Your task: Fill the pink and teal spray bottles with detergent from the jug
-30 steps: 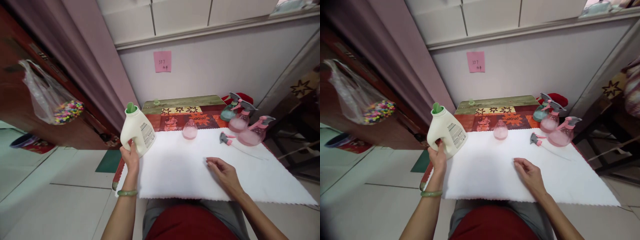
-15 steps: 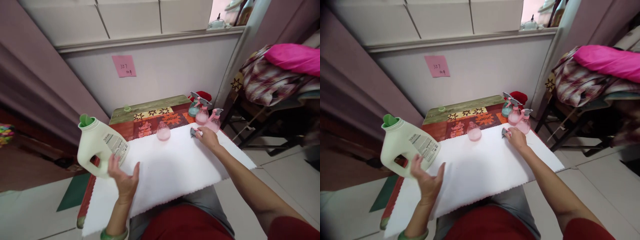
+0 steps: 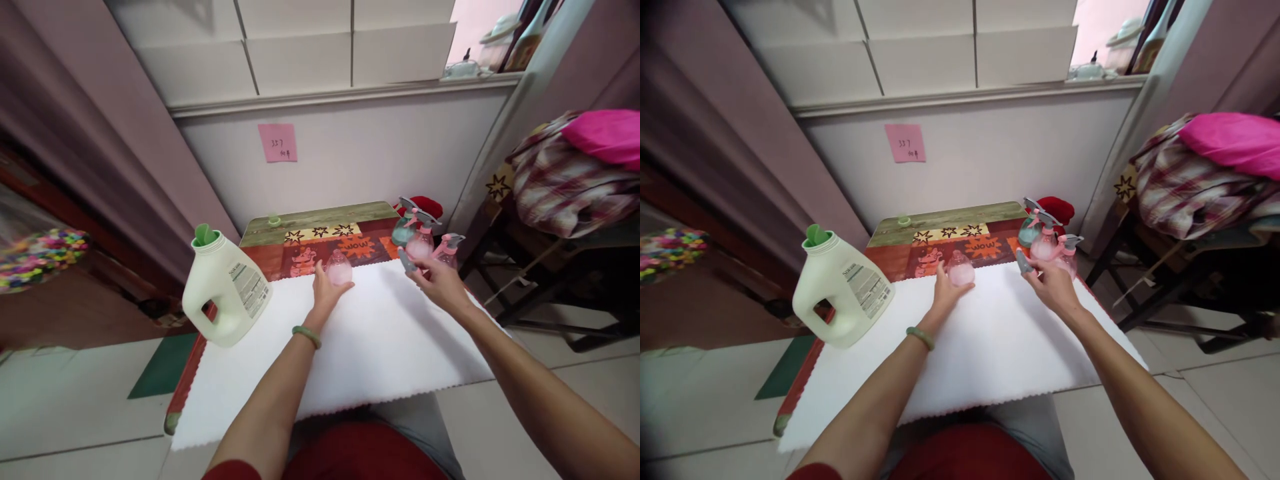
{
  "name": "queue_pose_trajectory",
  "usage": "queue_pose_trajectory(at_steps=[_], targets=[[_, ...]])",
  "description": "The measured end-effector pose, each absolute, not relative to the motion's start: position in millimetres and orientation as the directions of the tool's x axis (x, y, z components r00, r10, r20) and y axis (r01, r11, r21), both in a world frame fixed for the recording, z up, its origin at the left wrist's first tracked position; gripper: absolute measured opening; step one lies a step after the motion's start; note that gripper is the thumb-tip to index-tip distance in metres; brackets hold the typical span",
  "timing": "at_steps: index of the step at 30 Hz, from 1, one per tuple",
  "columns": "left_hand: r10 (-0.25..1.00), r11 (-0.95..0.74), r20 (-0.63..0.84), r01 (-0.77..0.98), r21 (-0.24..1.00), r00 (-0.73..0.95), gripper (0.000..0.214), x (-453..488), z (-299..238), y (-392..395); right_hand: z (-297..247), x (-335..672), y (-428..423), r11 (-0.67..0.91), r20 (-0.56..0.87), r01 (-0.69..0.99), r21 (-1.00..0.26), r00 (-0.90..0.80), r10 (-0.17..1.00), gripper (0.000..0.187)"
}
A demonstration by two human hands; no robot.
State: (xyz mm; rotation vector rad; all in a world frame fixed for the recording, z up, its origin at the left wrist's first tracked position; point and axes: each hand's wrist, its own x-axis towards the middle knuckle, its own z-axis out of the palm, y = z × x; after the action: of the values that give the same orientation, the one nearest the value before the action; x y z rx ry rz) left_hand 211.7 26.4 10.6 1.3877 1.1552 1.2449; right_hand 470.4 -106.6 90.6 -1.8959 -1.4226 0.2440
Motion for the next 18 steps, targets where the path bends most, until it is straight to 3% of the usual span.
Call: queue_pose_trajectory(at_steps=[2, 5, 7, 11, 18], targets=[[0.994, -0.107, 0.104, 0.111, 0.988, 0.035, 0.082, 219.0, 7.2, 34.3, 115.1, 469.9, -114.5, 0.016, 0.285, 0.565, -0.825, 0.392, 0.875, 0.034], [0.997, -0.071, 0.068, 0.142, 0.987, 0.023, 0.041, 220.3, 7.3, 37.9, 152.4, 464.3, -121.3, 0.251, 0.358, 0.282, -0.926, 0.442, 0.822, 0.028], [0.997, -0.074, 0.072, 0.121, 0.990, 0.023, 0.048, 215.2, 10.6, 32.9, 174.8, 458.5, -122.3, 0.395, 0.396, 0.115, -0.911, 0.508, 0.765, 0.025], [0.994, -0.097, 0.097, -0.003, 0.995, 0.042, 0.090, 196.5, 19.6, 8.4, 210.1, 442.1, -117.6, 0.564, 0.459, -0.054, -0.824, 0.520, 0.720, 0.017], [0.976, 0.094, -0.018, -0.344, 0.934, 0.219, 0.083, 171.8, 17.5, -35.3, 230.0, 390.3, -87.4, 0.604, 0.518, -0.073, -0.794, 0.439, 0.734, 0.023]])
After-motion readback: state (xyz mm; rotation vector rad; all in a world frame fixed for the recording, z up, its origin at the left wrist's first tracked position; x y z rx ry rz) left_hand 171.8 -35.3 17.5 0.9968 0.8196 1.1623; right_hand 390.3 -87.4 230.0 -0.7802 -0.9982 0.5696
